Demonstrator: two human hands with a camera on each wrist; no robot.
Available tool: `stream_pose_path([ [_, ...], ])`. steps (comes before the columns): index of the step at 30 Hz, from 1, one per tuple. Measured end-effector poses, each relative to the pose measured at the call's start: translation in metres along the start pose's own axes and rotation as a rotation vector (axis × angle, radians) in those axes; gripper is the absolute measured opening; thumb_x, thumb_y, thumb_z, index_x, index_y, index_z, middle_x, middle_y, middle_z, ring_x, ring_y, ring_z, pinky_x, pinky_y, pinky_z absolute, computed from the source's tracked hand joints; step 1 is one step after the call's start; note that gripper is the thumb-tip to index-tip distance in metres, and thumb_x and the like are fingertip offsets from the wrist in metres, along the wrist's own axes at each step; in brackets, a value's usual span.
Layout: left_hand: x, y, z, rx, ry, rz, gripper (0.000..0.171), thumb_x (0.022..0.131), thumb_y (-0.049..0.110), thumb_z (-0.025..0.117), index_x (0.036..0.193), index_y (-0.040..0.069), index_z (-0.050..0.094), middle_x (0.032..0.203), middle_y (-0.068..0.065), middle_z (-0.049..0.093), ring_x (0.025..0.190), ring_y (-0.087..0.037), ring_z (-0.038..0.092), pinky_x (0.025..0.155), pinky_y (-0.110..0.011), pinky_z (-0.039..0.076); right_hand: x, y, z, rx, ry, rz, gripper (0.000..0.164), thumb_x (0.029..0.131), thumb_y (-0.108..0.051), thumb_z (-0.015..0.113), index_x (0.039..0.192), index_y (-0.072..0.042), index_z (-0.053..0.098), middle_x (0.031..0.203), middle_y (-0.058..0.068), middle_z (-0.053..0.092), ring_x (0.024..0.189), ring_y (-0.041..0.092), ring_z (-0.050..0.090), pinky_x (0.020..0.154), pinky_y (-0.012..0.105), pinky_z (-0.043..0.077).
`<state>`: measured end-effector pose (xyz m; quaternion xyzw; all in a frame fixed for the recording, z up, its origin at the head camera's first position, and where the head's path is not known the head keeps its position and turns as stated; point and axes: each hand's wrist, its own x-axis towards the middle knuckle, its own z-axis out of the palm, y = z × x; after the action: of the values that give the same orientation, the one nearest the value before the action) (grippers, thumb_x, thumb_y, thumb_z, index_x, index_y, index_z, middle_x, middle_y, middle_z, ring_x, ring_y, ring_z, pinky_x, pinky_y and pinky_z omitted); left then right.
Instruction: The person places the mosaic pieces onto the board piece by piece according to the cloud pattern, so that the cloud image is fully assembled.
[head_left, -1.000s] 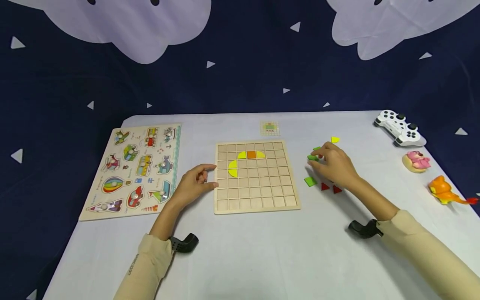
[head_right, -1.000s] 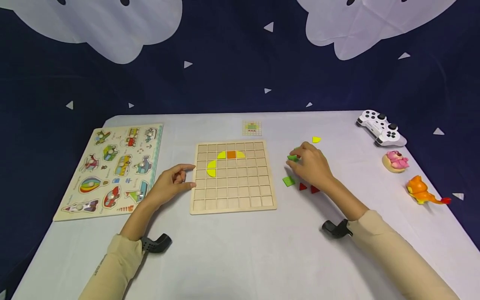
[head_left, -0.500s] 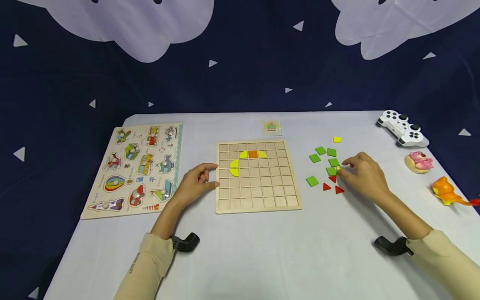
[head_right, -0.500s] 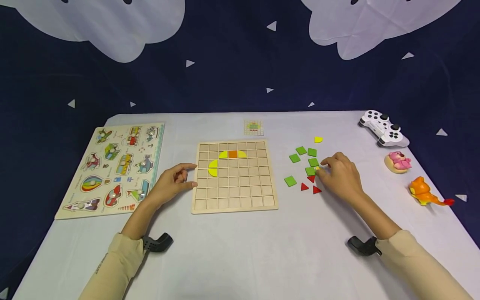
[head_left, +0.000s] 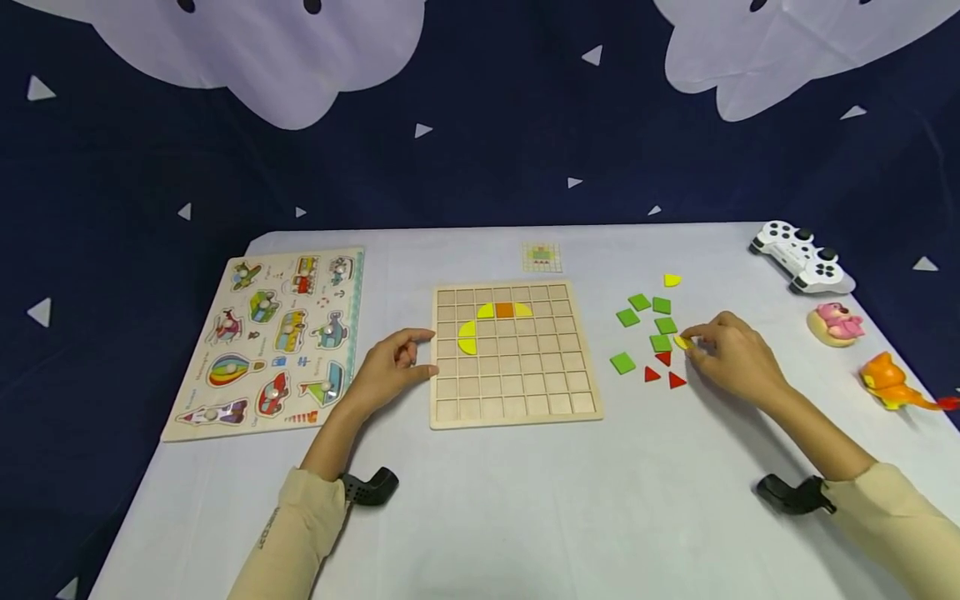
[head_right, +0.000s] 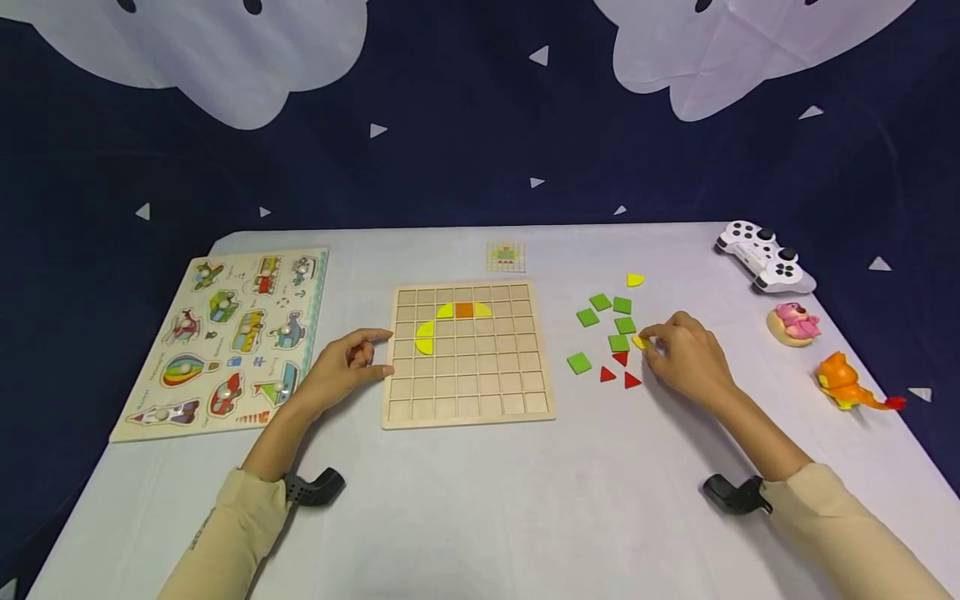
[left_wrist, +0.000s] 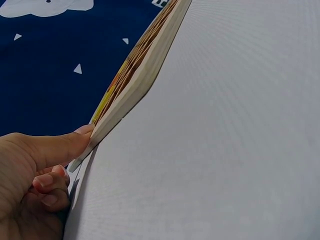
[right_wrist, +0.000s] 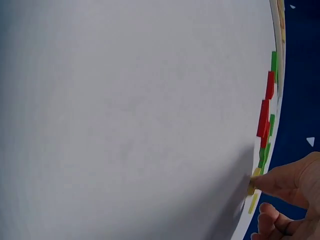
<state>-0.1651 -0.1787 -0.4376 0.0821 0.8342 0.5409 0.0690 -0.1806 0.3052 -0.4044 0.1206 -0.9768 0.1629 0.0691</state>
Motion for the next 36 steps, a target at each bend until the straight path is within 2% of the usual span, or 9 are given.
stream_pose_path([
  [3,-0.0006,-0.0001,0.0003,0.002,0.003,-0.004,0.052,0.085,0.007,0.077,0.133,0.003,0.058,0.079,-0.003,0.042,0.066,-0.012,0.036,0.062,-0.022,0.032,-0.0005,0.0024,-0.0006,0.007,0.002,0.010,0.027,0.080,-0.001,0.067,0.107,0.001,0.073,0.089,0.018,0.055,0.078,0.030,0.051,0.063,0.038,0.036],
  [6,-0.0008,-0.0008,0.0005,0.004,0.003,-0.003,0.052,0.085,0.007,0.077,0.133,0.002,0.058,0.079,-0.003,0.042,0.066,-0.012,0.036,0.062,-0.022,0.032,-0.0010,0.0040,0.0005,0.007,0.027,0.020,0.027,0.081,-0.008,0.071,0.106,0.003,0.072,0.090,0.020,0.056,0.081,0.032,0.052,0.065,0.041,0.037],
  [9,-0.0008,-0.0018,0.0005,0.006,0.003,0.005,0.052,0.085,0.006,0.076,0.133,0.001,0.058,0.079,-0.002,0.042,0.066,-0.012,0.036,0.062,-0.022,0.032,-0.0004,0.0042,0.0022,-0.004,0.051,0.032,0.031,0.082,-0.019,0.077,0.100,0.006,0.072,0.090,0.021,0.057,0.083,0.034,0.053,0.067,0.044,0.038],
  [12,-0.0008,-0.0021,0.0008,0.003,0.007,0.011,0.051,0.084,0.006,0.077,0.132,0.000,0.058,0.078,-0.002,0.041,0.066,-0.011,0.036,0.062,-0.022,0.032,0.0014,0.0040,0.0037,-0.017,0.065,0.043,0.033,0.081,-0.023,0.080,0.093,0.007,0.072,0.088,0.022,0.057,0.083,0.035,0.053,0.066,0.046,0.039],
  [16,-0.0004,-0.0032,0.0008,-0.003,0.010,0.014,0.051,0.084,0.006,0.077,0.132,0.000,0.058,0.078,-0.001,0.041,0.066,-0.011,0.036,0.062,-0.022,0.032,0.0036,0.0042,0.0041,-0.030,0.066,0.040,0.028,0.082,-0.019,0.079,0.092,0.007,0.073,0.086,0.021,0.056,0.080,0.035,0.053,0.064,0.045,0.038],
  [20,0.0002,-0.0045,0.0008,0.001,0.013,0.015,0.051,0.084,0.006,0.077,0.132,0.000,0.059,0.078,-0.002,0.041,0.067,-0.012,0.036,0.063,-0.023,0.033,0.0049,0.0044,0.0035,-0.016,0.038,0.019,0.024,0.083,-0.010,0.073,0.101,0.006,0.073,0.088,0.021,0.056,0.079,0.034,0.052,0.064,0.042,0.037],
  [25,0.0001,-0.0030,0.0009,0.002,0.012,0.011,0.052,0.084,0.006,0.077,0.132,0.000,0.058,0.078,-0.003,0.041,0.067,-0.012,0.036,0.064,-0.023,0.032,0.0052,0.0051,0.0025,0.030,0.016,0.002,0.033,0.080,0.001,0.065,0.113,0.004,0.071,0.094,0.024,0.056,0.084,0.035,0.050,0.068,0.042,0.035],
  [31,-0.0006,-0.0017,0.0013,-0.008,0.010,0.010,0.056,0.084,0.005,0.077,0.135,-0.004,0.055,0.080,-0.006,0.042,0.067,-0.013,0.035,0.062,-0.023,0.031,0.0049,0.0084,0.0020,0.014,0.064,0.022,0.033,0.079,-0.009,0.075,0.107,0.007,0.070,0.096,0.026,0.056,0.091,0.040,0.049,0.075,0.052,0.036],
  [36,0.0000,-0.0016,0.0012,-0.004,0.009,0.009,0.054,0.084,0.006,0.077,0.134,-0.001,0.057,0.079,-0.004,0.042,0.067,-0.012,0.035,0.063,-0.023,0.032,0.0059,0.0098,0.0024,0.010,0.055,0.070,0.030,0.081,-0.012,0.076,0.099,0.011,0.071,0.093,0.027,0.056,0.089,0.041,0.051,0.075,0.055,0.038],
])
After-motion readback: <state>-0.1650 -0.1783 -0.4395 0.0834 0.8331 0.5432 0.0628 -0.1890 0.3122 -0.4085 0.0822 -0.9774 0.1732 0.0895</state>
